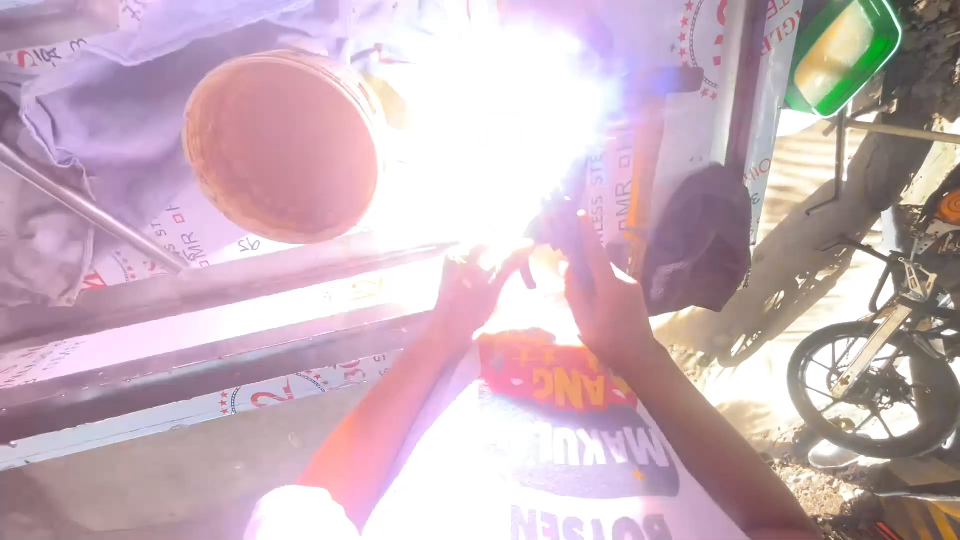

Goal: Measure and weld a metal structure using a welding torch and hammer.

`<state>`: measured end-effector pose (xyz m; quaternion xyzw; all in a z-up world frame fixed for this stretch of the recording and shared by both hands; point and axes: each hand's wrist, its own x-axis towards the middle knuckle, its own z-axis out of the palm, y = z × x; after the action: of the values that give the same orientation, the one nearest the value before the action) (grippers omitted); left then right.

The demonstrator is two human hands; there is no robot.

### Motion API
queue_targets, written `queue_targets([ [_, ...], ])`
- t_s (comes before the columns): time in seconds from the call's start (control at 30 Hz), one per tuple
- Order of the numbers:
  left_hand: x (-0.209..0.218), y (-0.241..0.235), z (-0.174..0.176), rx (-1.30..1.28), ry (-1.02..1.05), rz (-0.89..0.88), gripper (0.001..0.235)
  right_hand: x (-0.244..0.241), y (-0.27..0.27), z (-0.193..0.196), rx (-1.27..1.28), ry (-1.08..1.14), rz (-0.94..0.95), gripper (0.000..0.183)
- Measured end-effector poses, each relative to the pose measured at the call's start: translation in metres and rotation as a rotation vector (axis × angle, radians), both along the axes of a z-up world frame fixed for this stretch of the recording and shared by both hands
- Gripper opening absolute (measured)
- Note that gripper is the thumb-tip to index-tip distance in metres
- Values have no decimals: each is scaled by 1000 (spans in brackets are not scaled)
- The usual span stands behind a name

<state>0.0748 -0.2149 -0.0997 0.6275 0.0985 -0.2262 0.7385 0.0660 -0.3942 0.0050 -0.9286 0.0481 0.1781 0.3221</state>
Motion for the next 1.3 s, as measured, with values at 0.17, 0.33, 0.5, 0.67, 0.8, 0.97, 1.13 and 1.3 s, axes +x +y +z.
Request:
queue_targets([
  [0.17,-2,7,17,-1,45,-133,37,-18,-13,0,-48,-92,66,67],
  [0.33,-10,9,18,43,-19,-186,41,-29,-16,4,-72,-31,41,67],
  [0.5,-11,8,17,82,-66,-196,43,-30,-15,5,-85,21,16,68],
  [0.67,-8,9,20,65,-34,-198,43,-29,-14,3,-73,22,11,68],
  [0.8,-9,8,15,31,-53,-174,41,-28,-13,4,-84,33,4,68],
  [0.97,-14,10,9,160,-144,-385,22,-21,-9,11,-37,59,11,63],
  [1.13,-44,1,-30,482,-515,-516,30,-33,-23,-1,9,2,43,63],
  [1.3,-12,13,39,163,-217,-249,35,-44,-26,13,-44,106,22,68],
])
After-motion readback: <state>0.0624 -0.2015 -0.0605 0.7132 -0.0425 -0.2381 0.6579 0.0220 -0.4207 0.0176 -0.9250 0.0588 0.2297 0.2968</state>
